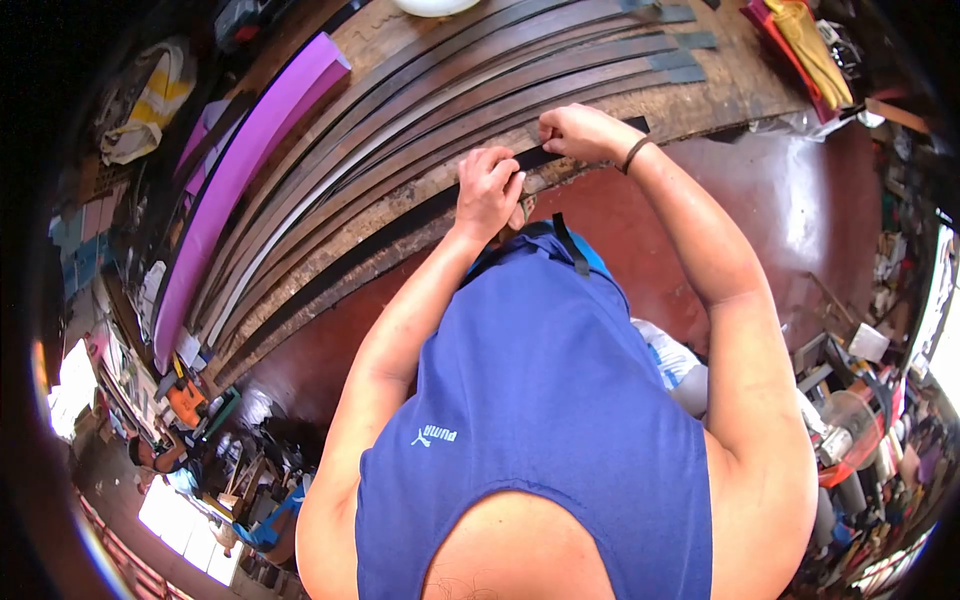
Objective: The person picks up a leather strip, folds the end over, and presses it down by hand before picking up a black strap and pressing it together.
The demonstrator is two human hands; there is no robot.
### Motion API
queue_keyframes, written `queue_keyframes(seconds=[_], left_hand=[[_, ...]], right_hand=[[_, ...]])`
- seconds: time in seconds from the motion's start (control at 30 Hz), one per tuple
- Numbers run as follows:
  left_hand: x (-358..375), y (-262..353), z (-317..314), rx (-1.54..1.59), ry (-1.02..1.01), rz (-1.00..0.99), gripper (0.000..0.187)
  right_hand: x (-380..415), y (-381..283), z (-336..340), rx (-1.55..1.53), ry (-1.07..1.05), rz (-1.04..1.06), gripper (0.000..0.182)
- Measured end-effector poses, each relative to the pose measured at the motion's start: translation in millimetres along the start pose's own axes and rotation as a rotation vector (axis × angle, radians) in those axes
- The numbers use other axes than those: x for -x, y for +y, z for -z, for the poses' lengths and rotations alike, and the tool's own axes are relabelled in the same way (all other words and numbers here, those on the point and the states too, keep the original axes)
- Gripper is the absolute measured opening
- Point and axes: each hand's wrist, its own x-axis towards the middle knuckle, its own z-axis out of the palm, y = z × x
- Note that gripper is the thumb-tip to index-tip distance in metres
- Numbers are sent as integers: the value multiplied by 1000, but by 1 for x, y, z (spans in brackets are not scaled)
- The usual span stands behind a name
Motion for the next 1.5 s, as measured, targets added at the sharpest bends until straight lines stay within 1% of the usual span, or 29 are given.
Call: queue_keyframes(seconds=[0.2, 0.3, 0.4, 0.47, 0.53, 0.57, 0.67, 0.7, 0.83, 0.87, 0.93, 1.03, 1.07, 1.13, 1.2, 1.27, 1.3, 1.33, 1.37, 1.4, 1.43, 1.5], left_hand=[[0, 0, 0, 6, -18, 19, 15], [0, 2, 5, -61, -61, -42, 22], [1, 23, 1, -205, -108, -75, 37], [13, 29, -11, -264, -270, -68, 71], [23, 35, -18, -315, -386, -45, 87], [28, 34, -19, -342, -461, -32, 92], [32, 31, -13, -349, -454, -35, 90], [36, 29, -9, -354, -455, -13, 92], [57, 11, 26, -284, -502, 207, 93], [71, 0, 38, -303, -472, 241, 94], [102, -21, 67, -456, -418, 270, 96], [152, -54, 126, -609, -297, 399, 95], [173, -70, 149, -665, -254, 443, 95], [215, -97, 206, -753, -246, 552, 94], [270, -138, 259, -820, -148, 621, 90], [316, -173, 306, -832, -79, 780, 88], [326, -180, 325, -826, -77, 781, 86], [327, -184, 336, -801, -77, 798, 87], [327, -188, 336, -804, -66, 818, 87], [323, -189, 332, -808, -57, 835, 88], [313, -188, 320, -809, 23, 816, 87], [266, -165, 280, -795, 138, 626, 88]], right_hand=[[3, -7, -4, 69, 39, -42, 17], [4, -9, -6, 88, 58, -46, 16], [3, -7, -8, 86, 80, -38, 16], [2, -5, -10, 103, 83, -38, 16], [2, -6, -11, 127, 85, -44, 17], [3, -8, -11, 121, 94, -29, 16], [0, -9, -11, 128, 68, -41, 16], [0, -11, -10, 122, 55, -48, 15], [-1, -9, -12, 135, 56, -71, 15], [-1, -9, -12, 131, 48, -91, 15], [-1, -12, -10, 125, 26, -130, 16], [0, -17, -8, 106, 34, -124, 16], [0, -19, -7, 104, 30, -128, 17], [-1, -20, -6, 100, 24, -126, 17], [-2, -20, -5, 83, 9, -130, 16], [-2, -23, -4, 81, 12, -139, 15], [-4, -22, -4, 75, 5, -155, 15], [-4, -20, -5, 69, -2, -173, 14], [-5, -15, -8, 68, 14, -138, 12], [-8, -18, -6, 79, -8, -152, 12], [-10, -23, -4, 86, -21, -172, 12], [-10, -16, -6, 62, -37, -221, 13]])
